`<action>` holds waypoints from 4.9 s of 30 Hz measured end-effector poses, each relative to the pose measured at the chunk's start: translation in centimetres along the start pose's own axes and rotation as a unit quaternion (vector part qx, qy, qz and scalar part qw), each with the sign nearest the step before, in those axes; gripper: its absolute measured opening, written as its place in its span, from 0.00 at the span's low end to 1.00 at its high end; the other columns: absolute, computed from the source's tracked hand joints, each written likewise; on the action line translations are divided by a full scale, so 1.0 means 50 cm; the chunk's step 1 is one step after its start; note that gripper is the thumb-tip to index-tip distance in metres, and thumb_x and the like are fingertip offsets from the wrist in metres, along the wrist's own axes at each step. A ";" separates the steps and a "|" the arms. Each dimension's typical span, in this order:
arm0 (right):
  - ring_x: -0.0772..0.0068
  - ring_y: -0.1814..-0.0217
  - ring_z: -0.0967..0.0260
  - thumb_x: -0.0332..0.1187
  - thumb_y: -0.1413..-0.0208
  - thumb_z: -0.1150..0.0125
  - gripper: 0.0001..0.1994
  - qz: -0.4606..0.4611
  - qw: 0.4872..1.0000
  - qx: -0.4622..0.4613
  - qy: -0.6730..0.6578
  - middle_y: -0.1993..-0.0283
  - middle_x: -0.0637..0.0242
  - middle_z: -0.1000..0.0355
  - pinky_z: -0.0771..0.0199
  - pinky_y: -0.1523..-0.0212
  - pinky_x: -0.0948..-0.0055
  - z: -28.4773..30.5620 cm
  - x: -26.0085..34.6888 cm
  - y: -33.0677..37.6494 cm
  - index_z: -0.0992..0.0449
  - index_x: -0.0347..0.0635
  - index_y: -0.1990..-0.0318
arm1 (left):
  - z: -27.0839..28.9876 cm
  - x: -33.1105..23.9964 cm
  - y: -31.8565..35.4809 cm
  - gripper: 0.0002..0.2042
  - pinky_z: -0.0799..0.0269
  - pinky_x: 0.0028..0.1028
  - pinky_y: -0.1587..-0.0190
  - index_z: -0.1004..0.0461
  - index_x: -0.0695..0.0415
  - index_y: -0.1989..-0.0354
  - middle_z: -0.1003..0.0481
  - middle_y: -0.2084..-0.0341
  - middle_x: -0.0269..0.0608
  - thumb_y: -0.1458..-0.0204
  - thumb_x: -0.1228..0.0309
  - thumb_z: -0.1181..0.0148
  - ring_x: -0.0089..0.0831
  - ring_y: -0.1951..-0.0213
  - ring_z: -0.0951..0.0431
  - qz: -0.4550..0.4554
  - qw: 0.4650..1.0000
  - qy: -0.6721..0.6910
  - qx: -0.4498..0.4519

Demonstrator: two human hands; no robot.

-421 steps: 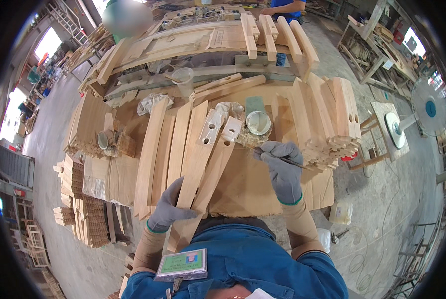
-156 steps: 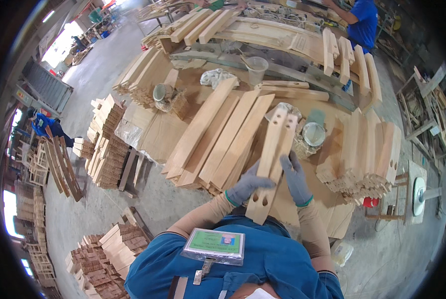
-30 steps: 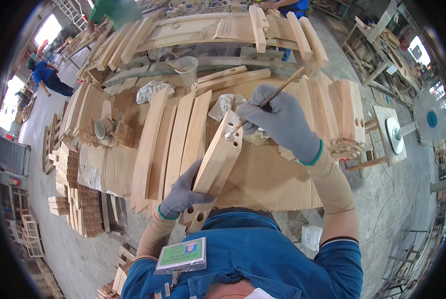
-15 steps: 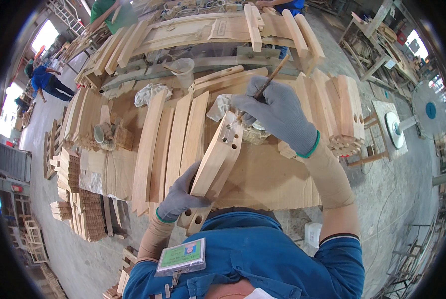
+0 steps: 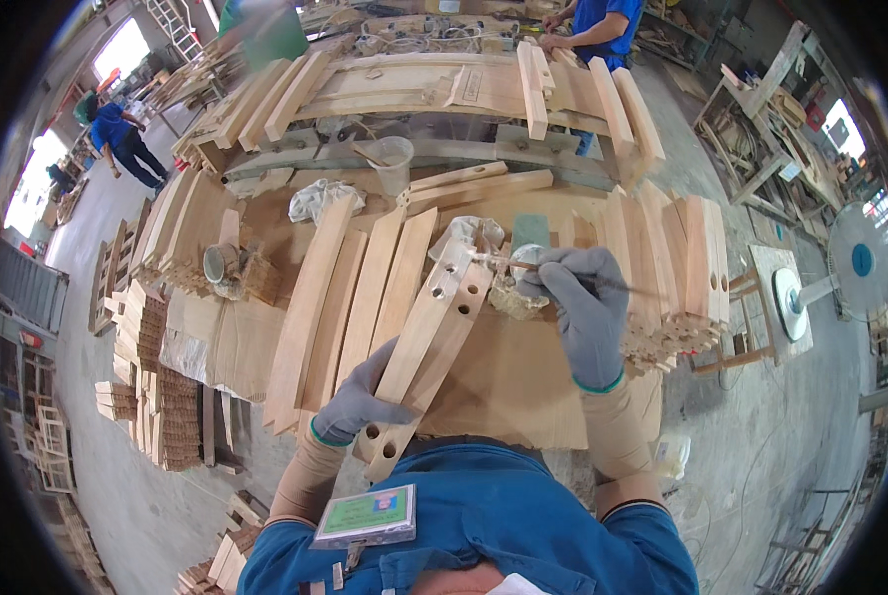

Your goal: The person applies glue to the holes of wooden slats using a brush, then places them on a stack. The person repeats this process for several pieces in a workshop setting.

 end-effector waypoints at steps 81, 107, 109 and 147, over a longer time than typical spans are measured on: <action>0.70 0.69 0.27 0.30 0.40 0.48 0.08 -0.004 0.983 -0.147 -0.111 0.69 0.58 0.26 0.21 0.66 0.72 0.139 -0.105 0.014 0.28 0.34 0.67 | -0.010 0.007 -0.032 0.48 0.42 0.28 0.41 0.44 0.64 0.37 0.33 0.47 0.39 0.77 0.80 0.30 0.29 0.45 0.35 0.007 0.998 0.029 -0.054; 0.63 0.55 0.27 0.12 0.51 0.50 0.07 0.086 0.994 0.059 0.034 0.59 0.55 0.30 0.22 0.51 0.65 0.091 -0.072 0.050 0.34 0.34 0.68 | -0.029 -0.010 0.002 0.50 0.43 0.29 0.41 0.46 0.66 0.37 0.33 0.47 0.41 0.80 0.82 0.31 0.30 0.44 0.35 -0.016 0.998 0.042 -0.031; 0.63 0.55 0.27 0.12 0.52 0.50 0.08 0.101 0.990 0.073 0.065 0.60 0.56 0.30 0.22 0.52 0.65 0.086 -0.067 0.056 0.34 0.35 0.69 | -0.032 -0.015 0.003 0.50 0.43 0.28 0.40 0.46 0.65 0.37 0.33 0.47 0.41 0.80 0.81 0.31 0.30 0.44 0.35 -0.015 0.999 0.040 -0.033; 0.82 0.76 0.29 0.31 0.47 0.38 0.10 -0.070 0.909 0.242 0.333 0.77 0.68 0.28 0.26 0.74 0.83 -0.085 0.068 -0.083 0.31 0.38 0.76 | -0.043 -0.015 0.003 0.45 0.39 0.28 0.43 0.43 0.64 0.39 0.31 0.51 0.42 0.76 0.78 0.32 0.30 0.47 0.32 -0.054 0.995 -0.032 -0.073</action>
Point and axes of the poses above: each hand's wrist, its own y-axis away from the middle knuckle, its own z-axis out of the back of the hand, x = y × z, the point moved 3 cm from there along -y, towards the middle knuckle
